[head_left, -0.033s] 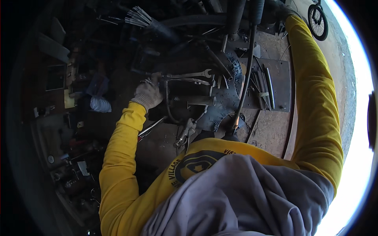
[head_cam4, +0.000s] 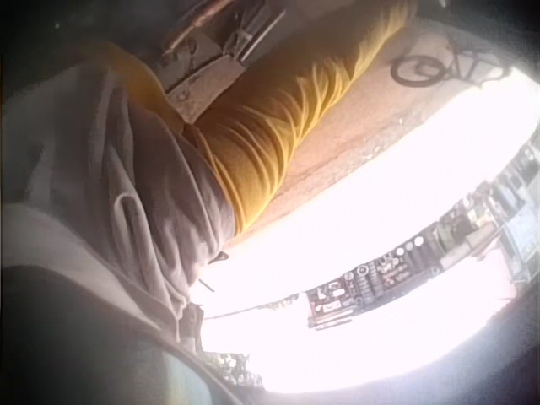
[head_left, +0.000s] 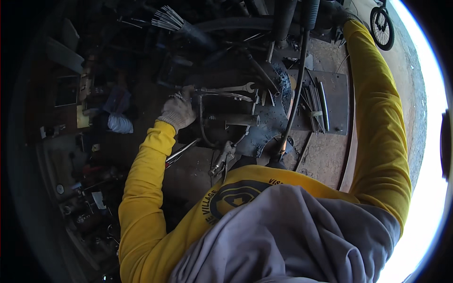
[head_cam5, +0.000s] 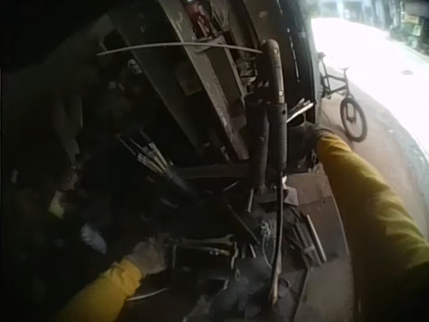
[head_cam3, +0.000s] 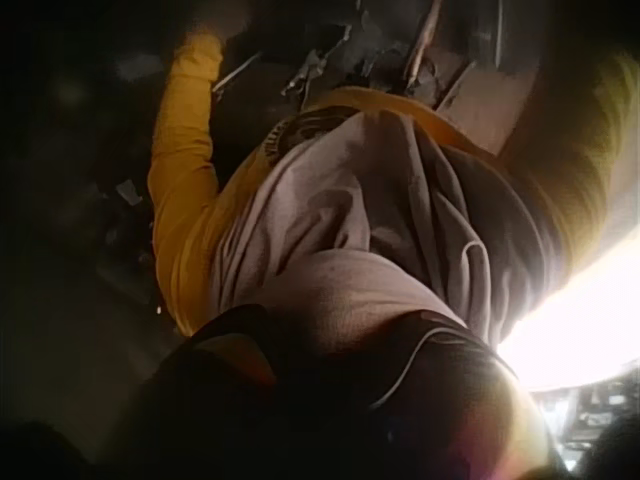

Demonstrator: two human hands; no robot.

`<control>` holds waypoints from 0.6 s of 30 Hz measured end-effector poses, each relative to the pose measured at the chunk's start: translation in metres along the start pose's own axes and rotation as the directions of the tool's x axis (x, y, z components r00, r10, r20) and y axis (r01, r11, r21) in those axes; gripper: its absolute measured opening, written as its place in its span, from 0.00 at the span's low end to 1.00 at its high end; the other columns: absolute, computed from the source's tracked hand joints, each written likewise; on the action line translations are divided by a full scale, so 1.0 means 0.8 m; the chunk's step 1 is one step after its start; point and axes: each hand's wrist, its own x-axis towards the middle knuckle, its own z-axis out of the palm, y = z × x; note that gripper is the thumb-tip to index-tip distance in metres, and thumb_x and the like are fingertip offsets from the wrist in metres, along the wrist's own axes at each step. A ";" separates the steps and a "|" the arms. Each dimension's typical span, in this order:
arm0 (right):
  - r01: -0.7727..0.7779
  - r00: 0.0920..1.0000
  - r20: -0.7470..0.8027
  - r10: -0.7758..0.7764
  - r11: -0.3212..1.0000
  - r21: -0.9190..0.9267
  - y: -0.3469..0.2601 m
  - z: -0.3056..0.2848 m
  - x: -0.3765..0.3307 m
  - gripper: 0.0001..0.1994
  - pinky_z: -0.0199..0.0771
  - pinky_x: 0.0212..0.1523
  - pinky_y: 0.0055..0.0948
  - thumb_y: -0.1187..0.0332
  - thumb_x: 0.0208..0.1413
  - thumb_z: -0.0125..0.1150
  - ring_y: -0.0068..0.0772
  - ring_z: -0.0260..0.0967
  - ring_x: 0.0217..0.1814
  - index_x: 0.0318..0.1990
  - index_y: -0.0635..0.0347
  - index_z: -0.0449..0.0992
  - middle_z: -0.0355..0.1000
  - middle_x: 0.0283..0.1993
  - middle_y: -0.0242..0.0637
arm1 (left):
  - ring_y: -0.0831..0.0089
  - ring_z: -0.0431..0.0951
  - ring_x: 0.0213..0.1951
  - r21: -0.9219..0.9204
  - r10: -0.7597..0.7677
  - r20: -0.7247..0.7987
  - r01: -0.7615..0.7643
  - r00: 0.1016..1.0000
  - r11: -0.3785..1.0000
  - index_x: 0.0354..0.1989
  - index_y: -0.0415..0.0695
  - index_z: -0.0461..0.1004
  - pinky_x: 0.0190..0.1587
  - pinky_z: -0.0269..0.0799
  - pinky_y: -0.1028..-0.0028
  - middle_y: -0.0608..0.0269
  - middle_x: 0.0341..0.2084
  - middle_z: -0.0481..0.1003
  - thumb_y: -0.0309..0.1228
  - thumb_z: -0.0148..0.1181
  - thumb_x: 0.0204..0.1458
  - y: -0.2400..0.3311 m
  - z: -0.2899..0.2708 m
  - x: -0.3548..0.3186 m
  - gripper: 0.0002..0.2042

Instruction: The person fits metal plates together by hand, secures them with clamps, and uses an angle grinder to grind down edges and surfaces of the metal assembly.

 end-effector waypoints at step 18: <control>0.177 0.979 -0.144 -0.142 0.946 0.273 0.143 -0.065 -0.125 0.13 0.79 0.42 0.35 0.75 0.45 0.66 0.42 0.77 0.45 0.41 0.58 0.78 0.76 0.50 0.44 | 0.43 0.77 0.49 -0.167 0.018 -0.067 -0.029 0.998 0.986 0.65 0.44 0.53 0.53 0.74 0.55 0.37 0.47 0.75 0.38 0.55 0.53 -0.002 -0.005 -0.017 0.32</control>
